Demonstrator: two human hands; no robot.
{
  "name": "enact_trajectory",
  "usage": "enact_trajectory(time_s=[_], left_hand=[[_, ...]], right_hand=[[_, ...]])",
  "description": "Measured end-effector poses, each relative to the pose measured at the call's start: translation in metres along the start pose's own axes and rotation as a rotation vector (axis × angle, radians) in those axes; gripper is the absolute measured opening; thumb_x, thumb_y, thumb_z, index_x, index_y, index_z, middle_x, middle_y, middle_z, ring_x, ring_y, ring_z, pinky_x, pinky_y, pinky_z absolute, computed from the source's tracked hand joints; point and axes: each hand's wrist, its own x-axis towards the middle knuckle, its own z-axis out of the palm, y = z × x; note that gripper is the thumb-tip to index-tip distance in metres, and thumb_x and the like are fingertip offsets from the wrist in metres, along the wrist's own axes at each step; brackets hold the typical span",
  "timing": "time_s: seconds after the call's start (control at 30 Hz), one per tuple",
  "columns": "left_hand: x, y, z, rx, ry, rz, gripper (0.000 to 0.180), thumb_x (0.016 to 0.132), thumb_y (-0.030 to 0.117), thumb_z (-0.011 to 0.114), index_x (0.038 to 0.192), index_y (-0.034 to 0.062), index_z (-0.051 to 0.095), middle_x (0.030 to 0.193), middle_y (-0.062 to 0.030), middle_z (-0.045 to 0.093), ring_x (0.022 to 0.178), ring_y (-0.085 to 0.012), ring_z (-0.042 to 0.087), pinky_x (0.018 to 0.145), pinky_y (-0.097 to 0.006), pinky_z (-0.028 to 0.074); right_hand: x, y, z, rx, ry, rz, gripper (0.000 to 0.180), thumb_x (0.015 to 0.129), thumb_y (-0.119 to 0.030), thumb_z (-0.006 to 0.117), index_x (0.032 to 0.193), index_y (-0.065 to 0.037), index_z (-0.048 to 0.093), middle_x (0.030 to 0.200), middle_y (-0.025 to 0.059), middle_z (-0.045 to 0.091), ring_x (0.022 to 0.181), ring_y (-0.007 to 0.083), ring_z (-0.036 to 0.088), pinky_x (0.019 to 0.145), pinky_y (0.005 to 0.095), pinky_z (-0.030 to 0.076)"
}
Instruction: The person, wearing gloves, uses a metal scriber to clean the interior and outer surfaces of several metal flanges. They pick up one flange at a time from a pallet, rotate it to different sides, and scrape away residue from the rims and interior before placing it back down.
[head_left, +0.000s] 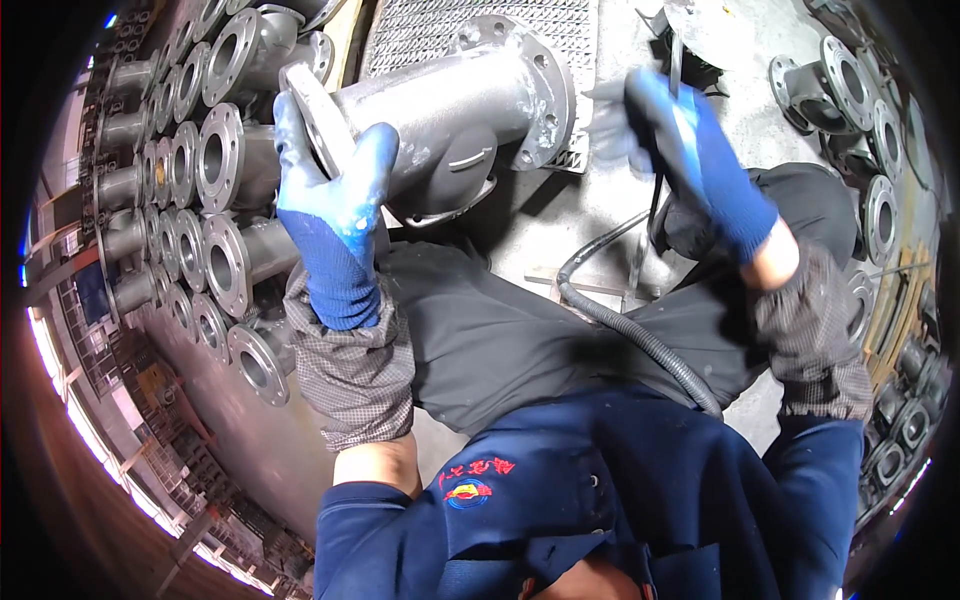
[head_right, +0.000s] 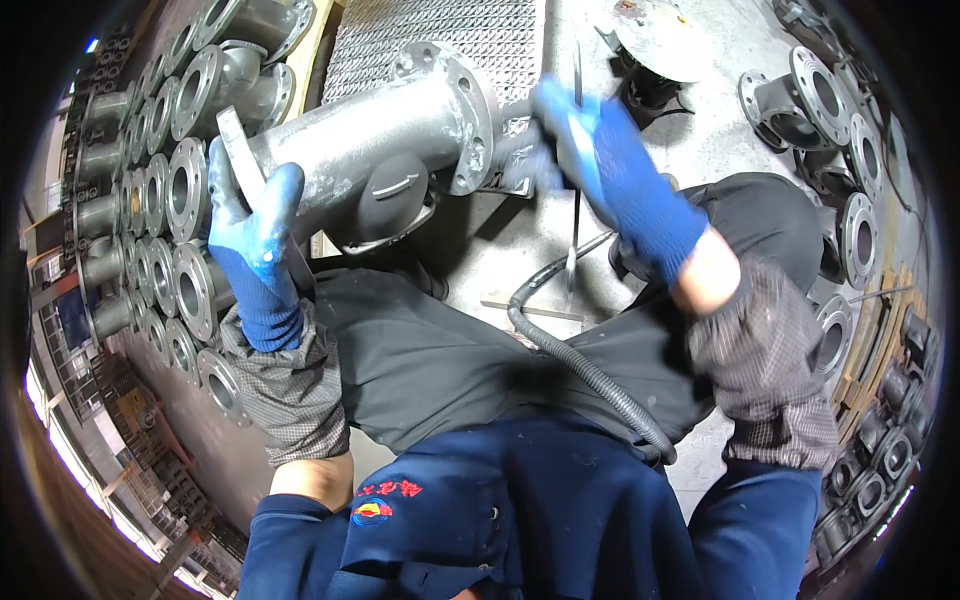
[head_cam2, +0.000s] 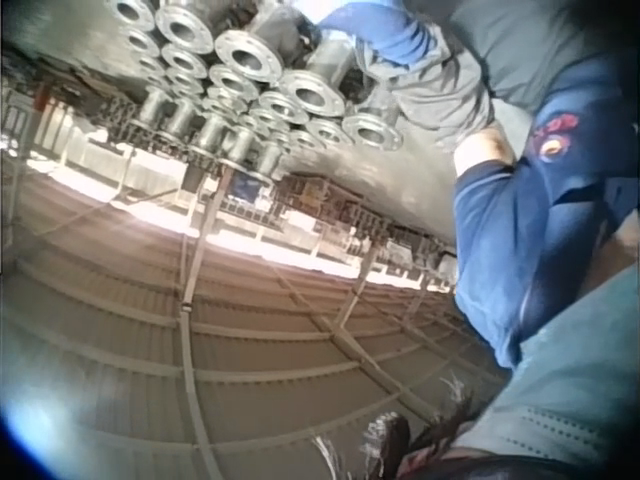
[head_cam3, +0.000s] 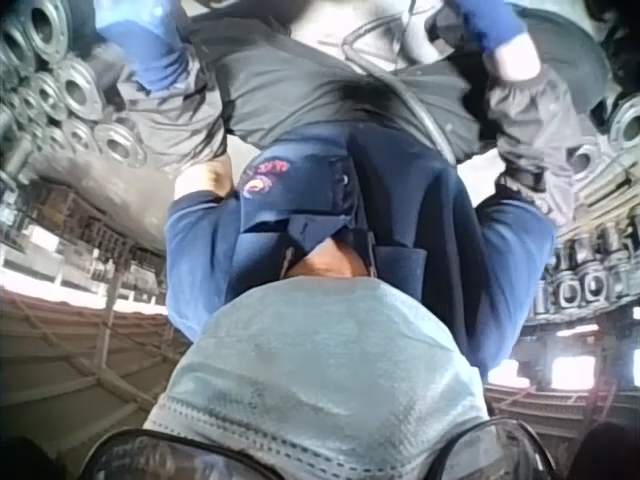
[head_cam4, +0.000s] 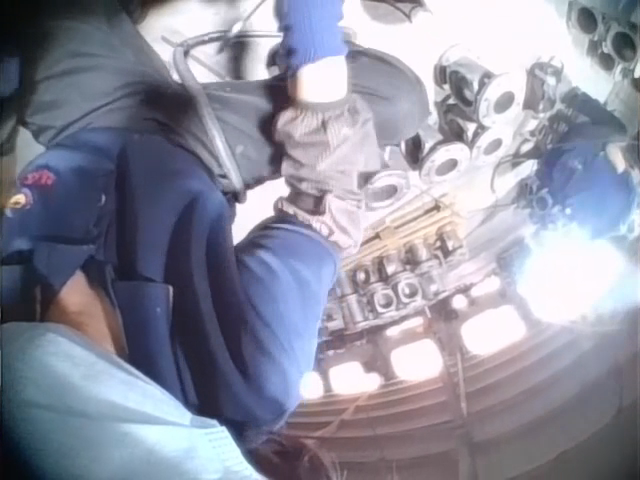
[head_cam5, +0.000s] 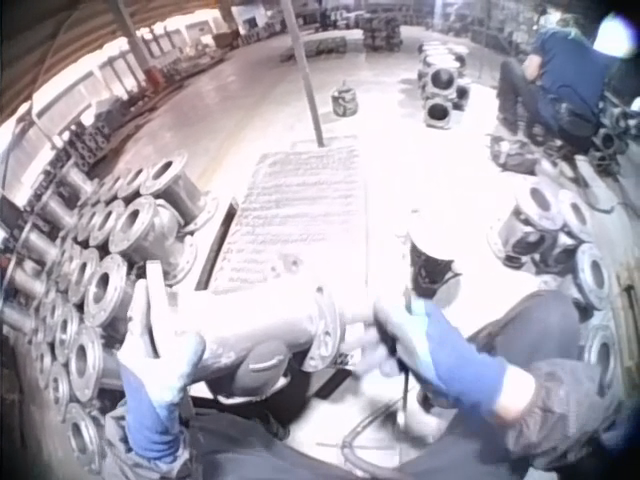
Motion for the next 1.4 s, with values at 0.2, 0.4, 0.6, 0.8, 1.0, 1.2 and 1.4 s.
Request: enact_trajectory(time_s=[0.2, 0.4, 0.6, 0.8, 1.0, 1.2, 1.4], left_hand=[[0.001, 0.020, 0.009, 0.003, 0.011, -0.134, 0.081, 0.073, 0.021, 0.073, 0.136, -0.0096, 0.032, 0.134, -0.0220, 0.044, 0.119, -0.0232, 0.046, 0.099, -0.030, 0.036], [-0.001, 0.020, 0.003, 0.076, -0.066, -0.116, 0.082, 0.073, 0.022, 0.073, 0.136, -0.0097, 0.031, 0.134, -0.0216, 0.044, 0.119, -0.0236, 0.045, 0.100, -0.030, 0.034], [0.000, 0.019, 0.009, 0.034, -0.015, -0.114, 0.082, 0.072, 0.022, 0.071, 0.136, -0.0096, 0.031, 0.139, -0.0246, 0.038, 0.126, -0.0290, 0.041, 0.103, -0.032, 0.033], [-0.001, 0.024, 0.009, 0.200, -0.042, -0.037, 0.077, 0.075, 0.021, 0.069, 0.136, -0.0066, 0.032, 0.139, -0.0256, 0.037, 0.126, -0.0306, 0.042, 0.101, -0.030, 0.035], [-0.002, 0.019, 0.012, 0.226, 0.010, 0.034, 0.073, 0.076, 0.018, 0.069, 0.136, -0.0035, 0.035, 0.121, -0.0161, 0.050, 0.102, -0.0212, 0.050, 0.087, -0.028, 0.042], [-0.003, 0.017, 0.009, 0.140, -0.036, -0.055, 0.080, 0.072, 0.022, 0.072, 0.135, -0.0078, 0.033, 0.138, -0.0248, 0.039, 0.125, -0.0302, 0.043, 0.102, -0.032, 0.034], [-0.001, 0.025, 0.011, 0.066, 0.016, -0.148, 0.081, 0.072, 0.020, 0.072, 0.136, -0.0088, 0.031, 0.138, -0.0228, 0.039, 0.125, -0.0265, 0.041, 0.103, -0.031, 0.032]], right_hand=[[-0.093, 0.076, 0.065, 0.268, -0.040, 0.120, 0.039, 0.099, -0.022, 0.039, 0.129, 0.002, 0.046, 0.093, 0.0093, 0.066, 0.055, 0.0058, 0.052, 0.052, 0.0176, 0.041], [-0.061, 0.045, 0.057, 0.108, 0.025, -0.027, 0.036, 0.097, -0.020, 0.044, 0.128, -0.002, 0.048, 0.102, 0.0102, 0.064, 0.065, 0.0077, 0.057, 0.057, 0.0212, 0.047], [-0.031, 0.055, 0.046, 0.020, 0.265, -0.275, 0.029, 0.092, -0.008, 0.049, 0.117, 0.006, 0.053, 0.084, 0.0096, 0.067, 0.071, 0.0097, 0.061, 0.062, 0.0228, 0.048], [-0.032, 0.046, 0.044, -0.069, 0.193, -0.092, 0.044, 0.092, -0.003, 0.044, 0.136, -0.005, 0.042, 0.083, 0.0058, 0.064, 0.054, 0.0033, 0.051, 0.051, 0.0179, 0.044], [-0.024, 0.065, 0.051, -0.097, 0.227, -0.086, 0.045, 0.090, -0.002, 0.046, 0.135, -0.008, 0.045, 0.083, 0.0058, 0.065, 0.052, 0.0026, 0.049, 0.050, 0.0186, 0.044], [-0.013, 0.082, 0.053, -0.513, 0.302, -0.301, 0.041, 0.089, -0.002, 0.050, 0.129, -0.006, 0.050, 0.096, 0.0121, 0.067, 0.066, 0.0108, 0.061, 0.060, 0.0224, 0.049], [-0.012, 0.068, 0.062, -0.587, 0.212, -0.105, 0.035, 0.088, -0.012, 0.056, 0.122, -0.003, 0.055, 0.111, 0.0193, 0.062, 0.095, 0.0233, 0.065, 0.079, 0.0280, 0.049]])
